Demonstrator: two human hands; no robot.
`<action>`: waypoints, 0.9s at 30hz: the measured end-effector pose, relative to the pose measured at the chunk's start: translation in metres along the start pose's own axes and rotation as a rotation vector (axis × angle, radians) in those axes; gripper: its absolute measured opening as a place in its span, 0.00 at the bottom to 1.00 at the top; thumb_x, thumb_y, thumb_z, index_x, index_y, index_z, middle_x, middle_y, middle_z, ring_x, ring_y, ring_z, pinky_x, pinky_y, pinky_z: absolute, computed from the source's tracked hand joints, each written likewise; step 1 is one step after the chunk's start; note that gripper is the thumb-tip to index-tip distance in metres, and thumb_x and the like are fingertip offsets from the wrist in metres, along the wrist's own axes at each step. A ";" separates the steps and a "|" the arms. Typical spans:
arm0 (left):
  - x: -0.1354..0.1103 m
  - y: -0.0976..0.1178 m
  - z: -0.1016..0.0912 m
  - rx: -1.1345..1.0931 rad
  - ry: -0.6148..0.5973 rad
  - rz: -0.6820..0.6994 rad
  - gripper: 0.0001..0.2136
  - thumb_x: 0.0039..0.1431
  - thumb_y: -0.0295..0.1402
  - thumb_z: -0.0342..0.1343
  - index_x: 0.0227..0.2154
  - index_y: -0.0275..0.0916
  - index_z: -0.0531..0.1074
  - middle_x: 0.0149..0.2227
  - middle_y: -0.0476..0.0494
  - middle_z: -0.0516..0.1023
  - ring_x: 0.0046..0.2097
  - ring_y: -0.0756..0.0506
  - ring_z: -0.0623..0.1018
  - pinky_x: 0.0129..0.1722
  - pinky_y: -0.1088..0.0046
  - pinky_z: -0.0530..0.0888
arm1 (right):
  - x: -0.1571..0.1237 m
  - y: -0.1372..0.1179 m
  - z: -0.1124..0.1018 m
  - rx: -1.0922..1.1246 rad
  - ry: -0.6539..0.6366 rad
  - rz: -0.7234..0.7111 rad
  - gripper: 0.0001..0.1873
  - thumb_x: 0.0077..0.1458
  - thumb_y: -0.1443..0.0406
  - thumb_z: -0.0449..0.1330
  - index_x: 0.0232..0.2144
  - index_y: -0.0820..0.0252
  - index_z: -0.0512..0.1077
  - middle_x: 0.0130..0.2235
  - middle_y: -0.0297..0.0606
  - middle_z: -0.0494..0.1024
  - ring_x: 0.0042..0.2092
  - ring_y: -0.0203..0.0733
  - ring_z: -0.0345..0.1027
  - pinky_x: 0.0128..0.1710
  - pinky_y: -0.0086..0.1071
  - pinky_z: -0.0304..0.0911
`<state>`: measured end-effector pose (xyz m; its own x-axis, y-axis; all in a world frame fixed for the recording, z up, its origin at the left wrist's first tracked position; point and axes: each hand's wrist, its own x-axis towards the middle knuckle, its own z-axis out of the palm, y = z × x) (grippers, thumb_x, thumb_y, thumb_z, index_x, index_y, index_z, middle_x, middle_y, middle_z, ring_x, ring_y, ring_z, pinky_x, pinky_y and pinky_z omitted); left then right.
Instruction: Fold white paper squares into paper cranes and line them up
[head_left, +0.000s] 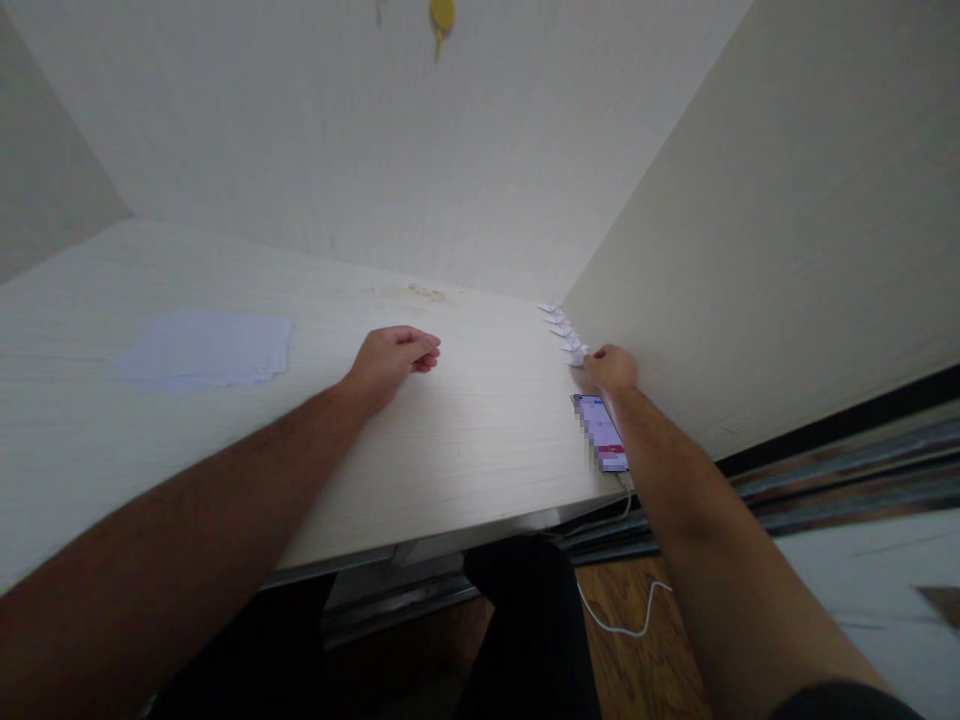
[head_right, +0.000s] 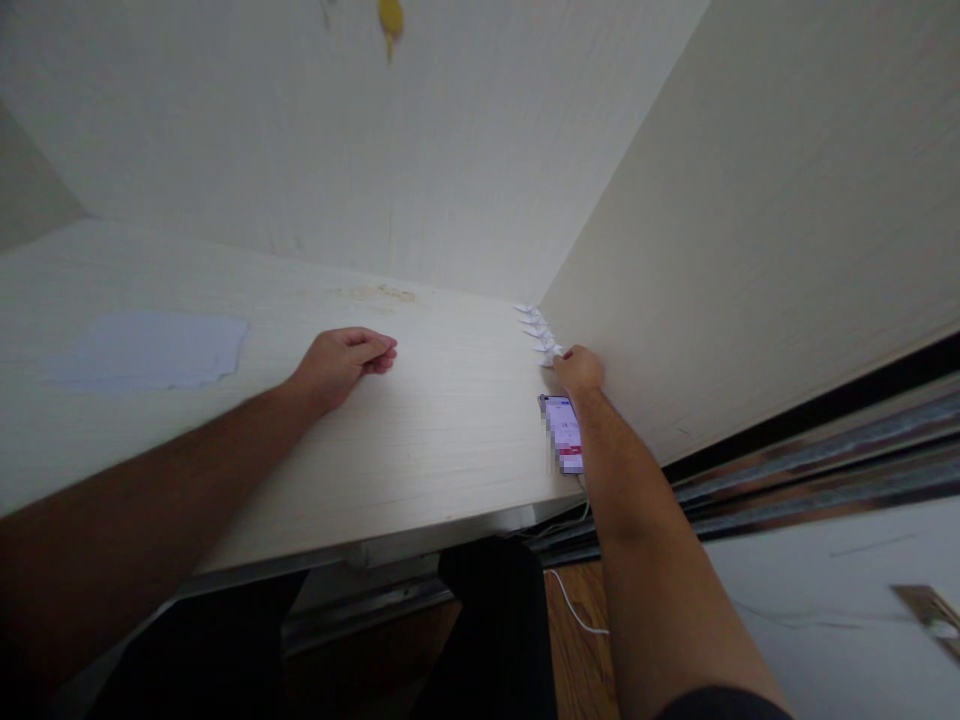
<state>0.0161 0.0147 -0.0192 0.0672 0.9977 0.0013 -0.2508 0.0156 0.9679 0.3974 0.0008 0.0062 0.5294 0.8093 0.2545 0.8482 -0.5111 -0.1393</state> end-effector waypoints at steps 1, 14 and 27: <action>0.000 0.000 0.000 0.001 -0.001 -0.001 0.03 0.47 0.28 0.66 0.26 0.33 0.78 0.27 0.40 0.79 0.29 0.48 0.77 0.34 0.69 0.73 | -0.001 0.000 -0.001 0.003 0.005 0.005 0.13 0.55 0.58 0.60 0.37 0.60 0.79 0.40 0.47 0.83 0.43 0.48 0.76 0.39 0.33 0.64; 0.000 0.000 -0.001 0.010 -0.018 0.030 0.04 0.46 0.28 0.65 0.25 0.34 0.79 0.27 0.40 0.79 0.28 0.49 0.76 0.32 0.71 0.73 | -0.058 0.036 -0.032 0.133 -0.033 -0.133 0.18 0.53 0.55 0.66 0.41 0.62 0.74 0.37 0.41 0.80 0.36 0.41 0.71 0.34 0.31 0.60; 0.001 -0.002 0.000 0.052 -0.031 0.030 0.03 0.47 0.29 0.65 0.25 0.34 0.78 0.26 0.42 0.79 0.27 0.50 0.76 0.31 0.72 0.72 | -0.086 0.033 -0.037 0.204 -0.020 -0.189 0.15 0.52 0.56 0.64 0.37 0.61 0.74 0.33 0.38 0.77 0.33 0.40 0.68 0.33 0.32 0.58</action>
<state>0.0162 0.0155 -0.0209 0.0905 0.9952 0.0372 -0.2022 -0.0182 0.9792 0.3789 -0.0966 0.0148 0.3603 0.8913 0.2754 0.9167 -0.2835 -0.2817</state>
